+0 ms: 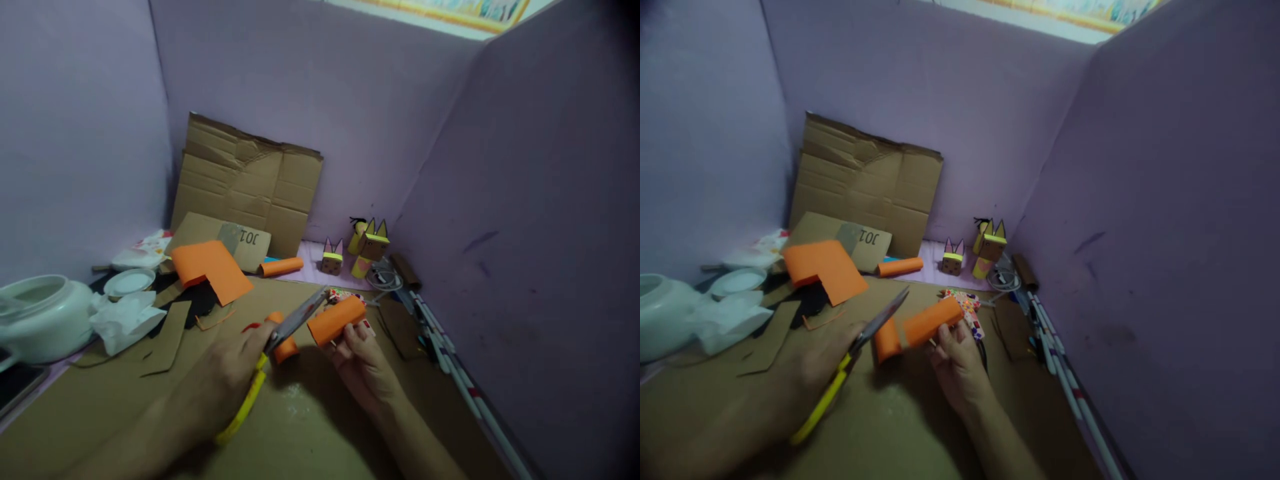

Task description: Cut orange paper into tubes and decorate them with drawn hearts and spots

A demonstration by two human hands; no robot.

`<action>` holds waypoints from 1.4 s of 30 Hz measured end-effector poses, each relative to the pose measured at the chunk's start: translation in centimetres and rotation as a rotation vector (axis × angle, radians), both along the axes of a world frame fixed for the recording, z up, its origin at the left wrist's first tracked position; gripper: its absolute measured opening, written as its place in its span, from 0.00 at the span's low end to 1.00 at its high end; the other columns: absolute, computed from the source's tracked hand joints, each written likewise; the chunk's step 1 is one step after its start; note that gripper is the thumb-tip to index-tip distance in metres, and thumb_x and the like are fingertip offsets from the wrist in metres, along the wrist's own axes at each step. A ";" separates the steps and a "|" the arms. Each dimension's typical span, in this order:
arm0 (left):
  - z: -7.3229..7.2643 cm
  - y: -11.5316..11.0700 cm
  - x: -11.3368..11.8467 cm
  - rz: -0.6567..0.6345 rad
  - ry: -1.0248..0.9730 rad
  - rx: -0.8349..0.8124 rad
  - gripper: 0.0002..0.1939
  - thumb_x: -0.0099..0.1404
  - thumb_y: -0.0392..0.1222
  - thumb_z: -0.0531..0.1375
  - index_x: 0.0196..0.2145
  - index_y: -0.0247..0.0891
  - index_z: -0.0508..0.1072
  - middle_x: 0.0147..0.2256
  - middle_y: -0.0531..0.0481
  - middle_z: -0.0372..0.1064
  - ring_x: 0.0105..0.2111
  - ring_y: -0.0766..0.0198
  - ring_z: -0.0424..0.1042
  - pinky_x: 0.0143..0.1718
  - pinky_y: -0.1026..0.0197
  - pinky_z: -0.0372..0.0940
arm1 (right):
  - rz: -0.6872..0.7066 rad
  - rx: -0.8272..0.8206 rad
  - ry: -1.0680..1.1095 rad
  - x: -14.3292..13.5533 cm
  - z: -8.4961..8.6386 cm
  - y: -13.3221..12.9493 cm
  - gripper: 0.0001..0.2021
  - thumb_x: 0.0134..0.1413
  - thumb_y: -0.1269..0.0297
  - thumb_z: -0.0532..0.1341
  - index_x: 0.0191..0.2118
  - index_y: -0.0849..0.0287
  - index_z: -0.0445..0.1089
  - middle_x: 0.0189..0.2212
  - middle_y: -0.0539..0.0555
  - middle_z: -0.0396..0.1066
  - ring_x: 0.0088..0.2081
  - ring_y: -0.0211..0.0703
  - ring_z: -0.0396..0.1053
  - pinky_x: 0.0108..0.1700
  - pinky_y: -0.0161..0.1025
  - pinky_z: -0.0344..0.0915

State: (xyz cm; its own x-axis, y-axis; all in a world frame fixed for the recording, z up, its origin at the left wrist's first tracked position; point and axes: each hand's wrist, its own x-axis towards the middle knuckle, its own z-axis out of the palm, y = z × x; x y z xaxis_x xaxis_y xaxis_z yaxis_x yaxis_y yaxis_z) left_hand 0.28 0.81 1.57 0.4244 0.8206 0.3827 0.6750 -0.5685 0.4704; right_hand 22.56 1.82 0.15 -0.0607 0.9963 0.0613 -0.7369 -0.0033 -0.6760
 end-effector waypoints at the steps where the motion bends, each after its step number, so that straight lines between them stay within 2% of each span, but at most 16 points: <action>1: -0.6 -0.3 0.3 -0.035 0.028 0.023 0.23 0.61 0.33 0.49 0.54 0.41 0.64 0.39 0.45 0.73 0.38 0.57 0.71 0.40 0.58 0.67 | -0.006 -0.003 0.004 0.0 0.1 0.0 0.17 0.42 0.65 0.73 0.41 0.52 0.73 0.39 0.48 0.78 0.41 0.40 0.74 0.43 0.37 0.71; 4: -1.4 -0.6 0.7 -0.028 0.130 0.130 0.28 0.60 0.30 0.49 0.58 0.37 0.59 0.44 0.40 0.69 0.42 0.53 0.68 0.43 0.53 0.67 | -0.032 -0.028 0.008 -0.1 0.3 -0.2 0.18 0.41 0.65 0.74 0.41 0.51 0.74 0.38 0.47 0.78 0.39 0.39 0.74 0.42 0.36 0.71; 9: -0.9 -0.6 1.1 0.039 0.337 0.196 0.26 0.58 0.27 0.48 0.55 0.32 0.62 0.37 0.42 0.66 0.36 0.53 0.66 0.39 0.50 0.66 | -0.074 -0.050 -0.042 -0.2 0.3 -0.4 0.18 0.40 0.63 0.74 0.40 0.51 0.74 0.35 0.48 0.78 0.38 0.40 0.73 0.43 0.37 0.69; 12: -0.9 -0.8 1.3 0.056 0.404 0.228 0.27 0.58 0.28 0.49 0.56 0.32 0.61 0.39 0.40 0.66 0.38 0.50 0.65 0.40 0.47 0.65 | -0.100 -0.030 -0.082 -0.2 0.1 -0.5 0.20 0.41 0.62 0.74 0.43 0.51 0.73 0.38 0.49 0.77 0.40 0.41 0.73 0.45 0.39 0.68; 15: -1.5 -0.9 1.4 0.073 0.422 0.239 0.29 0.57 0.30 0.51 0.58 0.32 0.59 0.42 0.38 0.66 0.41 0.48 0.65 0.43 0.45 0.64 | -0.118 -0.014 -0.119 -0.3 -0.1 -0.5 0.22 0.42 0.62 0.73 0.45 0.51 0.72 0.41 0.52 0.77 0.40 0.43 0.73 0.46 0.42 0.68; 20: -2.5 -0.5 1.5 0.108 0.439 0.274 0.31 0.57 0.29 0.51 0.60 0.32 0.56 0.43 0.36 0.66 0.43 0.47 0.65 0.43 0.44 0.64 | -0.163 -0.014 -0.157 -0.4 -0.3 -0.4 0.22 0.42 0.61 0.73 0.45 0.52 0.71 0.37 0.52 0.77 0.37 0.45 0.73 0.44 0.44 0.70; 24: -2.9 -0.3 1.6 0.120 0.439 0.300 0.32 0.57 0.31 0.52 0.60 0.32 0.56 0.41 0.37 0.66 0.40 0.48 0.64 0.40 0.45 0.65 | -0.201 -0.043 -0.166 -0.4 -0.4 -0.3 0.19 0.40 0.61 0.74 0.41 0.53 0.72 0.33 0.50 0.76 0.35 0.43 0.73 0.42 0.43 0.70; 32: -3.3 0.0 1.5 0.124 0.512 0.299 0.31 0.57 0.28 0.51 0.60 0.31 0.55 0.37 0.40 0.67 0.36 0.51 0.66 0.37 0.49 0.66 | -0.220 -0.120 -0.165 -0.5 -0.2 -0.4 0.21 0.33 0.62 0.76 0.37 0.55 0.72 0.34 0.50 0.75 0.35 0.41 0.72 0.34 0.35 0.70; 38: -3.7 0.1 1.1 0.085 0.475 0.308 0.31 0.59 0.28 0.49 0.60 0.33 0.54 0.37 0.41 0.68 0.35 0.53 0.67 0.36 0.51 0.66 | -0.219 -0.127 -0.175 -0.5 0.0 -0.4 0.23 0.34 0.61 0.76 0.40 0.55 0.72 0.34 0.50 0.75 0.35 0.42 0.72 0.33 0.35 0.70; 42: -3.6 0.3 0.8 0.080 0.496 0.306 0.29 0.60 0.30 0.49 0.60 0.32 0.55 0.37 0.39 0.68 0.35 0.52 0.67 0.35 0.51 0.66 | -0.204 -0.116 -0.183 -0.5 0.0 -0.4 0.24 0.36 0.61 0.75 0.42 0.54 0.72 0.35 0.51 0.76 0.36 0.43 0.73 0.37 0.38 0.71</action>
